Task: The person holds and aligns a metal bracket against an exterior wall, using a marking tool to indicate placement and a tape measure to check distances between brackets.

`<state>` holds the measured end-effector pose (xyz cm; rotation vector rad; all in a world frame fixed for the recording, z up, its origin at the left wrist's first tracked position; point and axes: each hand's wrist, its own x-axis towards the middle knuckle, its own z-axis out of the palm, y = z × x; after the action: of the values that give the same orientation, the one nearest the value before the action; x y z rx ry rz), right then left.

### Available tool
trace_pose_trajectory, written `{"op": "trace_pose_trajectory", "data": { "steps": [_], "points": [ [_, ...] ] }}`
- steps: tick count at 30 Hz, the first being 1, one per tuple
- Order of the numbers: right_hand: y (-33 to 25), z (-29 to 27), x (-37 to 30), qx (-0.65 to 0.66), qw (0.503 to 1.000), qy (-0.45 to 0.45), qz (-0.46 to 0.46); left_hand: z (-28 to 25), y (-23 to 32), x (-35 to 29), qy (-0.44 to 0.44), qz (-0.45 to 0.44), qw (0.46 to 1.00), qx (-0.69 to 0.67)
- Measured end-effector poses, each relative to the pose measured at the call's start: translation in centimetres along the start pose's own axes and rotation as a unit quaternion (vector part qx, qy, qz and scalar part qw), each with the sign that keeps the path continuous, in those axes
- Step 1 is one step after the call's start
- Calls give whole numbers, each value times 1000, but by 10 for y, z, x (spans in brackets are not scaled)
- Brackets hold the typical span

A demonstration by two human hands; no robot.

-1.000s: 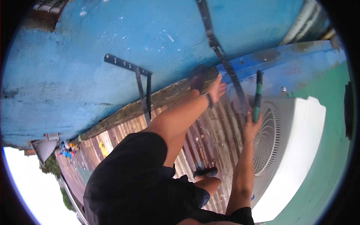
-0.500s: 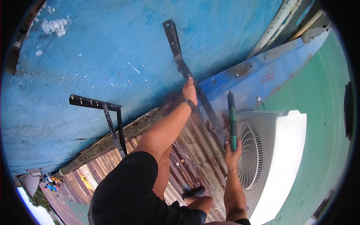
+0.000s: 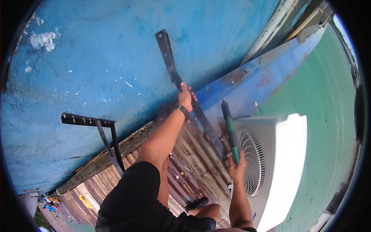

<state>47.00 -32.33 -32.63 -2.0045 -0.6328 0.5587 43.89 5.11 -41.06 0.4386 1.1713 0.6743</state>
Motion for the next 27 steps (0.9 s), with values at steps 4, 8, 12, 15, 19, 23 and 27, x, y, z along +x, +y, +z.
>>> {"op": "trace_pose_trajectory", "data": {
  "steps": [4, 8, 12, 15, 19, 23, 27],
  "points": [
    [-53, -24, 3, -2, 999, -44, -11, 12, -14, 0, 3, 4, 1000, 0],
    [-113, 16, 47, 12, 986, -51, -157, 1, -41, 42, -31, 59, 998, -10],
    [-156, 82, 96, 83, 973, -84, -199, -42, -33, 95, -12, 34, 999, -7],
    [-154, 88, 121, 84, 981, -94, -144, -14, -50, 63, -7, 31, 999, 39],
    [-161, 99, 141, 108, 975, -87, -173, 0, -32, 24, -23, 29, 998, 54],
    [-171, 115, 151, 142, 967, -95, -187, -13, -15, 21, -75, 17, 996, 48],
    [-168, 115, 153, 156, 966, -94, -183, -6, -17, 16, -54, 30, 998, 23]
  ]
}}
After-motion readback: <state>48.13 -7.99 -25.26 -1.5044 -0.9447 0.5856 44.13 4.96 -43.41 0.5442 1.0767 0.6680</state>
